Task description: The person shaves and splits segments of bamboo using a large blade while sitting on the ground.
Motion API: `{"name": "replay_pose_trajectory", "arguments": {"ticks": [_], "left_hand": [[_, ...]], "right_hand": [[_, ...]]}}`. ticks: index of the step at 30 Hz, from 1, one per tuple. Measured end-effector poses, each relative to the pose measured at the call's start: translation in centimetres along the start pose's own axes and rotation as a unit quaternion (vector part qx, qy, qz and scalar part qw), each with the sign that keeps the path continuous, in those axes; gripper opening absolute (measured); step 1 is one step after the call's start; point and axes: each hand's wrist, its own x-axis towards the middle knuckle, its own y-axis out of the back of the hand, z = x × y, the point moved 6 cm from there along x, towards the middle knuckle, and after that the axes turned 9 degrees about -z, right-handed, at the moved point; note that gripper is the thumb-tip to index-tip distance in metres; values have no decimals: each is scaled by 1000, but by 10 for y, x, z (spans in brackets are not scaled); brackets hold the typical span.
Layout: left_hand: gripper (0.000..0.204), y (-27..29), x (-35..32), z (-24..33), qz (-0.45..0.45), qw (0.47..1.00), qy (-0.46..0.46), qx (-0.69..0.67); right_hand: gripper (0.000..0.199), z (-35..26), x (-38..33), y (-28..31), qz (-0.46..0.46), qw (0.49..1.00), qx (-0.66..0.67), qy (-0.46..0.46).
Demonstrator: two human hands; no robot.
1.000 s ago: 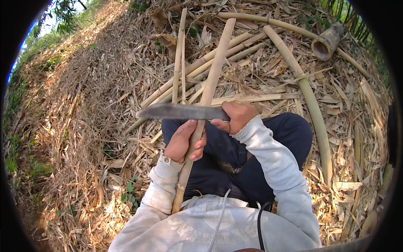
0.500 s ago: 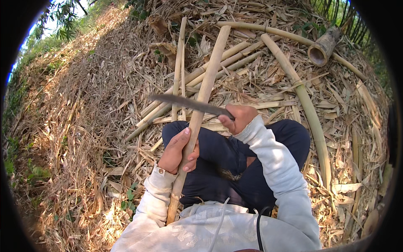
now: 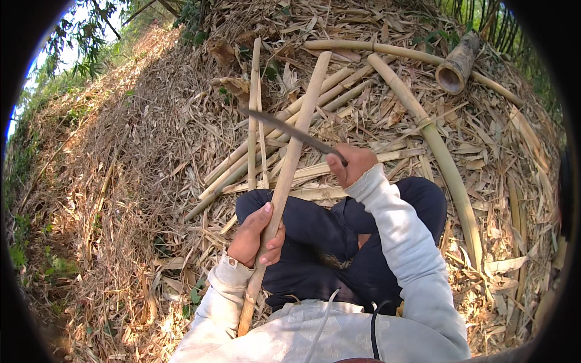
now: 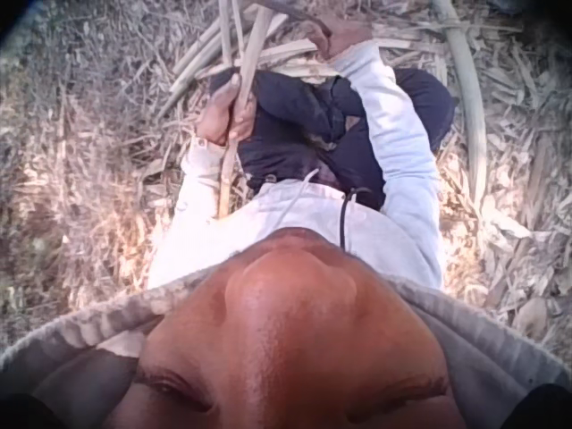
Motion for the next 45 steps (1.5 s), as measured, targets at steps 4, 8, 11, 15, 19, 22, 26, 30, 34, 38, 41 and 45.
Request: {"name": "replay_pose_trajectory", "arguments": {"ticks": [4,8,11,15,19,22,26,30,34,38,41,45], "left_hand": [[44,-4,-16,-13,-10,1000,2,-1],[43,3,-31,-25,13,1000,7,-4],[44,5,-39,-31,11,1000,20,-12],[45,7,-57,-50,4,998,58,-17],[42,7,-60,-44,20,999,33,-4],[41,8,-59,-45,45,998,44,0],[40,7,-64,-46,34,998,50,-9],[43,6,-63,-54,34,998,43,15],[43,9,-71,-61,30,998,57,21],[43,12,-71,-59,44,998,48,-2],[40,8,-76,-66,25,996,87,-1],[38,0,-69,-55,-1,999,42,-21]], "right_hand": [[57,5,1,8,26,999,-20,-6],[54,10,-2,-1,-19,1000,1,-14],[60,-12,-10,-8,-32,996,-86,21],[62,42,5,6,-16,989,25,-143],[55,-15,-13,-14,-55,995,-53,59],[52,18,-2,-5,-39,998,-28,-36],[54,9,-9,-8,4,1000,-23,-6],[56,-2,-10,-9,-23,995,-78,56],[57,26,2,3,-18,994,11,-104],[65,5,-9,-16,-72,996,-35,-28],[67,78,10,-4,-19,967,44,-249],[71,21,-1,-33,-99,988,-21,-119]]}}
